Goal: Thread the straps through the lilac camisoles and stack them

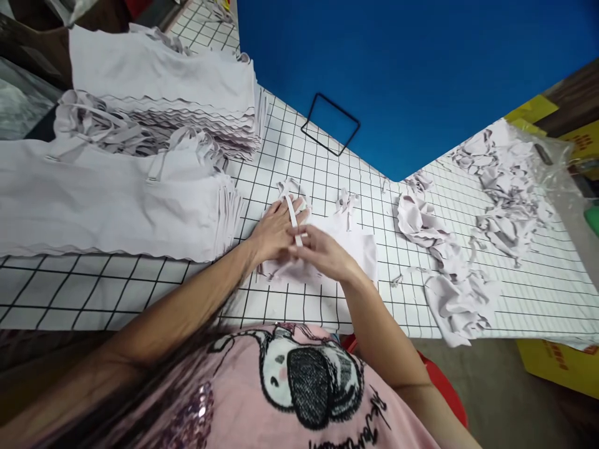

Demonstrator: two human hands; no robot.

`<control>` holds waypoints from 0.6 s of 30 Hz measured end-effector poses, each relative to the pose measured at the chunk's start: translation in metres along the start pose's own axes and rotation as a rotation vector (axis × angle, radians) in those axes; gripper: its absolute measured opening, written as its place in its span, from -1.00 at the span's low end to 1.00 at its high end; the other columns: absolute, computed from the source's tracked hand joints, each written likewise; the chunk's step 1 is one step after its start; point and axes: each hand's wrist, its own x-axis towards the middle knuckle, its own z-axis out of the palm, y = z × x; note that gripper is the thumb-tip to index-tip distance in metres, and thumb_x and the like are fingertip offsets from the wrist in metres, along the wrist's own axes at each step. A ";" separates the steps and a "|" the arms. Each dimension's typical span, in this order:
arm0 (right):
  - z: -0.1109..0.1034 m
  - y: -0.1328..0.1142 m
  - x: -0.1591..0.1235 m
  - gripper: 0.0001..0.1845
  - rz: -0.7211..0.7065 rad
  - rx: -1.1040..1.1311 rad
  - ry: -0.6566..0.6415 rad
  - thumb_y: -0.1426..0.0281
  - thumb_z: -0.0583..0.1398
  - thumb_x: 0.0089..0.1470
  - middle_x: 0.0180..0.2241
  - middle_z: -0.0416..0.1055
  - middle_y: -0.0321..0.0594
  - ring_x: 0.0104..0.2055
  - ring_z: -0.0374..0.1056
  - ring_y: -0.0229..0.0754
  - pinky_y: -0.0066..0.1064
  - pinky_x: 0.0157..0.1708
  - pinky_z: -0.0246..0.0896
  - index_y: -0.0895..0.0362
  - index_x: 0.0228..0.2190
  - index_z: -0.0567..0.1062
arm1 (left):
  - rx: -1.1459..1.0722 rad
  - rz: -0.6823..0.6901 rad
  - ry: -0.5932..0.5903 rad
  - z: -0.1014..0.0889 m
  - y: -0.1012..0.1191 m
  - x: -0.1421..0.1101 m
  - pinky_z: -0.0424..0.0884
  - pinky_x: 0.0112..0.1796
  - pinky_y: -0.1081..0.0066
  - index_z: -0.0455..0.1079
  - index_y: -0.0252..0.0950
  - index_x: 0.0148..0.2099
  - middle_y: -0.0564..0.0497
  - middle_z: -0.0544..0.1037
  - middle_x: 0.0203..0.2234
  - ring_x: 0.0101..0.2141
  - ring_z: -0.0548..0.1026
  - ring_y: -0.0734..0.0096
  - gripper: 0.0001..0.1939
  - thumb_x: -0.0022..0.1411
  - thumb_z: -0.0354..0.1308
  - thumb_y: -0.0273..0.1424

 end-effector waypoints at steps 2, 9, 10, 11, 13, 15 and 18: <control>0.001 0.005 -0.023 -0.54 -0.009 0.087 -0.155 0.24 0.20 0.19 -0.45 0.46 -0.28 -0.44 0.30 -0.29 -0.43 -0.47 0.18 0.15 0.07 0.31 | -0.020 -0.002 0.030 -0.002 0.001 0.000 -0.15 0.25 0.06 0.07 -0.38 0.36 -0.22 0.00 0.37 0.36 -0.13 -0.01 -0.44 0.40 -0.06 -0.26; -0.001 0.000 -0.039 -0.66 -0.119 0.339 -0.067 0.25 0.19 0.22 -0.39 0.54 -0.25 -0.41 0.36 -0.34 -0.44 -0.35 0.28 0.13 -0.02 0.47 | -0.104 -0.002 0.057 -0.010 0.002 -0.001 -0.02 0.25 0.01 0.23 -0.38 0.26 -0.20 0.14 0.32 0.31 0.01 -0.01 -0.54 0.35 -0.02 -0.39; -0.002 -0.003 -0.033 -0.66 -0.149 0.353 0.018 0.25 0.20 0.21 -0.36 0.55 -0.24 -0.40 0.36 -0.34 -0.44 -0.34 0.28 0.12 -0.03 0.47 | -0.135 -0.002 0.055 -0.015 0.002 -0.002 -0.01 0.26 0.04 0.31 -0.36 0.19 -0.17 0.20 0.29 0.30 0.04 0.01 -0.58 0.30 0.03 -0.42; -0.003 -0.006 -0.026 -0.66 -0.172 0.366 0.099 0.25 0.21 0.19 -0.35 0.56 -0.24 -0.40 0.36 -0.34 -0.44 -0.34 0.27 0.12 -0.03 0.48 | -0.173 -0.003 0.060 -0.020 0.003 -0.004 0.02 0.26 0.07 0.40 -0.34 0.10 -0.14 0.27 0.25 0.29 0.09 0.03 -0.63 0.25 0.06 -0.45; -0.005 -0.011 -0.013 -0.65 -0.198 0.409 0.235 0.24 0.24 0.16 -0.33 0.57 -0.23 -0.41 0.36 -0.35 -0.45 -0.34 0.25 0.12 -0.05 0.49 | -0.270 -0.033 0.082 -0.034 0.008 -0.009 0.15 0.22 0.14 0.48 -0.28 -0.07 -0.09 0.42 0.12 0.20 0.26 0.09 -0.72 0.18 0.06 -0.52; -0.008 -0.015 -0.001 -0.64 -0.201 0.474 0.324 0.24 0.26 0.12 -0.32 0.58 -0.22 -0.43 0.34 -0.36 -0.45 -0.36 0.22 0.12 -0.06 0.50 | -0.424 -0.100 0.097 -0.048 0.017 -0.016 0.32 0.10 0.19 0.49 -0.26 -0.10 -0.05 0.53 -0.03 0.04 0.43 0.17 -0.73 0.19 0.03 -0.49; -0.011 -0.017 0.012 -0.60 -0.186 0.555 0.392 0.22 0.30 0.05 -0.31 0.58 -0.21 -0.45 0.31 -0.36 -0.45 -0.40 0.19 0.13 -0.09 0.51 | -0.668 -0.181 0.160 -0.061 0.031 -0.026 0.45 -0.08 0.31 0.48 -0.28 -0.08 -0.04 0.60 -0.17 -0.15 0.55 0.26 -0.74 0.24 0.07 -0.35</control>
